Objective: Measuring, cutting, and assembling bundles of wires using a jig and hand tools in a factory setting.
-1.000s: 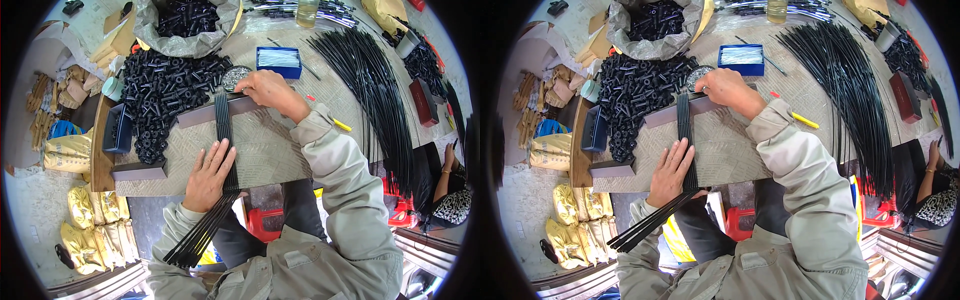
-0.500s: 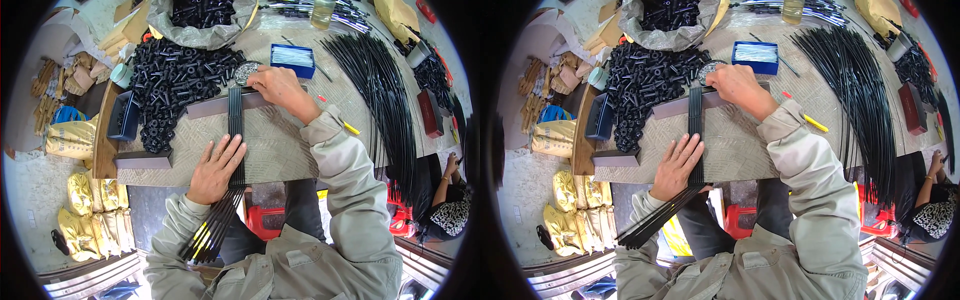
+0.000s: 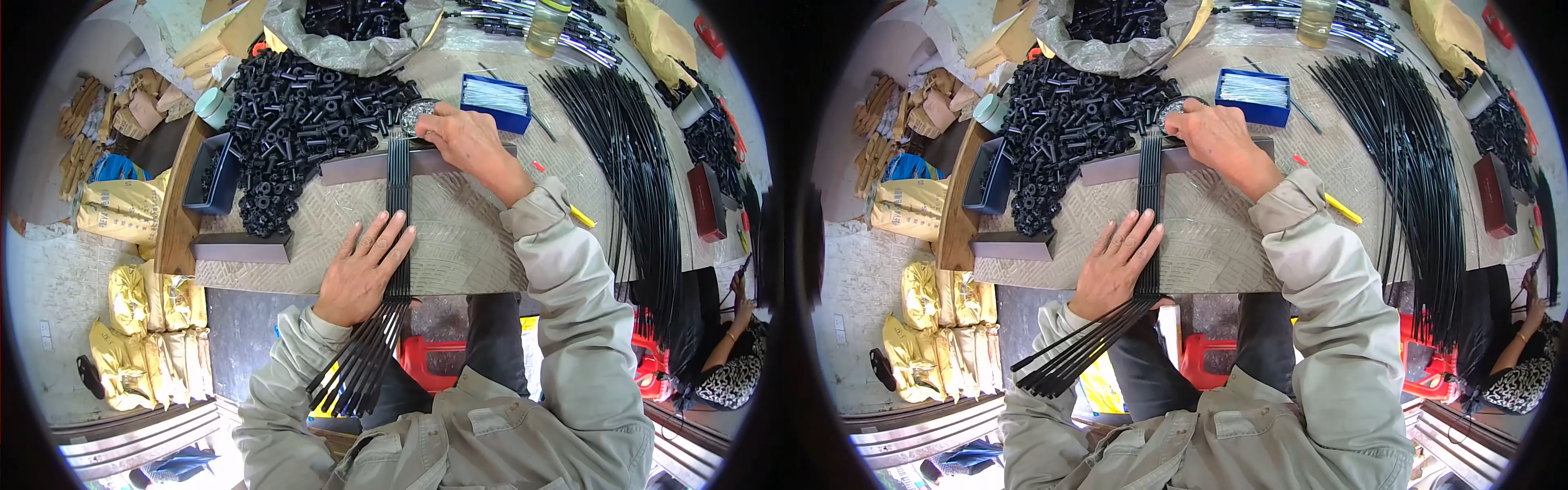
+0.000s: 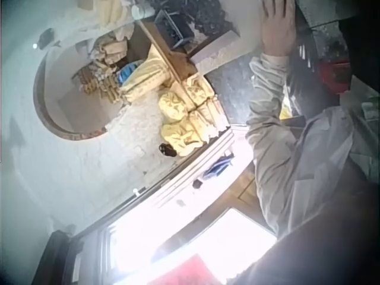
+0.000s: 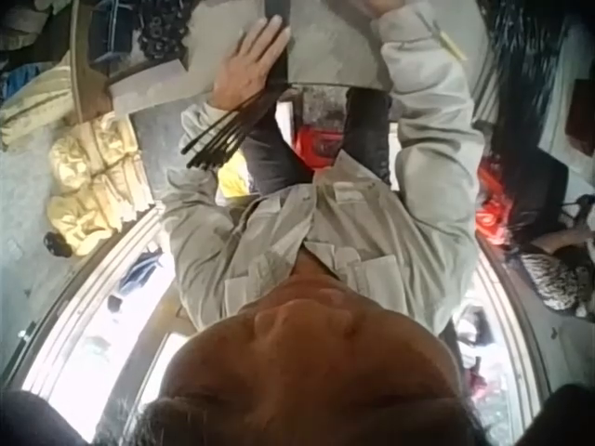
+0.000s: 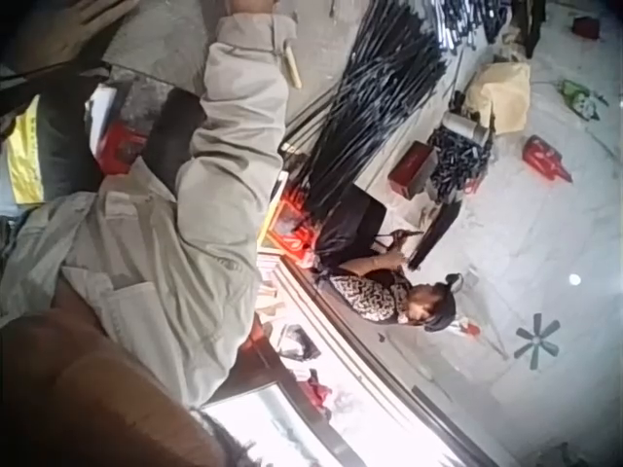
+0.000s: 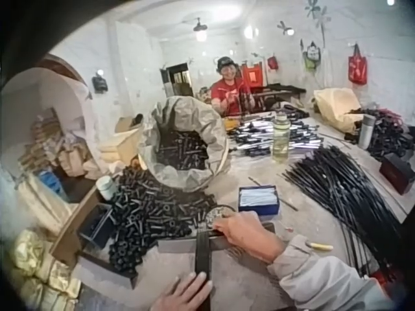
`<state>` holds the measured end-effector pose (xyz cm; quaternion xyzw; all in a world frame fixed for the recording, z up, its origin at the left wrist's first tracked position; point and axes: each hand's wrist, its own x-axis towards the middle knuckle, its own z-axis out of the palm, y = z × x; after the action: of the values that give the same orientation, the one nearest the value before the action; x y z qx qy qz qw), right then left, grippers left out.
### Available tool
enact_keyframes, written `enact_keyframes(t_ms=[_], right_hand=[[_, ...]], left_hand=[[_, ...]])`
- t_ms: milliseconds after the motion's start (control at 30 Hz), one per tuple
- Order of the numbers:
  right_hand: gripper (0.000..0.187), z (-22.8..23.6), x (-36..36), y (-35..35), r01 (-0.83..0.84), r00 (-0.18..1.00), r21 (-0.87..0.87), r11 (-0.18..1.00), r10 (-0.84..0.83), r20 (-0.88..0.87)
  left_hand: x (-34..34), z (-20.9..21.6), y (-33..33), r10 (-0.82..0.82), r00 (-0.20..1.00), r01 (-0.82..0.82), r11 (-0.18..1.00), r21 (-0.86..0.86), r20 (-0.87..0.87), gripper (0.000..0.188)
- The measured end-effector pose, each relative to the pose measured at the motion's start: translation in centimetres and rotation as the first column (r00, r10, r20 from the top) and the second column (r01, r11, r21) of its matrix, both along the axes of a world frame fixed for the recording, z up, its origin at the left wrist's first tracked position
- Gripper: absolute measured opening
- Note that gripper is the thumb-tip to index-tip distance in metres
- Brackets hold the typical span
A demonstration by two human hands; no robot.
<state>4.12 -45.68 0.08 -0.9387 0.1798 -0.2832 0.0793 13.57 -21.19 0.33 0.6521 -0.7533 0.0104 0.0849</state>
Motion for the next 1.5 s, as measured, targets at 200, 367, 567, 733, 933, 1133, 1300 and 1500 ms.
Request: enact_keyframes(t_ms=[200,367,567,733,933,1133,1300,1500], right_hand=[[0.007,-0.1,0.3,0.3,-0.021,0.999,-0.048,0.999,0.023,0.038],[0.003,0.0,0.5,0.3,-0.033,0.999,-0.031,0.999,0.034,0.039],[0.004,0.7,-0.9,0.0,-0.030,0.997,-0.028,0.999,0.032,0.074],[0.006,1.0,-1.2,-1.4,-0.091,0.995,-0.013,0.996,0.090,-0.037],[0.005,-0.2,-0.4,-1.1,-0.127,0.991,-0.019,0.992,0.128,0.034],[0.010,0.3,-0.2,-4.0,-0.023,0.939,-0.031,0.999,0.032,0.342],[0.009,2.9,-3.7,-8.0,0.355,0.916,0.035,0.934,-0.340,-0.213],[0.004,2.6,-3.9,-9.3,0.221,0.969,-0.194,0.956,-0.237,-0.063]], left_hand=[[0.5,-0.5,0.0,-0.034,0.984,0.038,0.999,-0.019,0.176,0.094],[0.1,0.3,0.1,-0.023,1.000,0.023,1.000,-0.008,-0.009,0.081],[0.4,0.0,0.3,-0.029,1.000,0.029,0.999,-0.021,0.003,0.082],[0.8,-0.1,-0.1,-0.067,0.997,0.069,0.996,-0.055,0.035,0.088],[0.4,0.2,-0.1,-0.086,0.992,0.082,0.995,-0.049,-0.090,0.085],[0.1,0.5,0.5,-0.009,1.000,0.010,0.992,-0.125,0.015,0.085],[0.6,0.0,0.5,-0.074,0.997,0.074,0.997,-0.034,0.001,0.099],[-0.6,0.4,1.8,-0.075,0.985,0.070,0.997,-0.038,-0.155,0.094]])
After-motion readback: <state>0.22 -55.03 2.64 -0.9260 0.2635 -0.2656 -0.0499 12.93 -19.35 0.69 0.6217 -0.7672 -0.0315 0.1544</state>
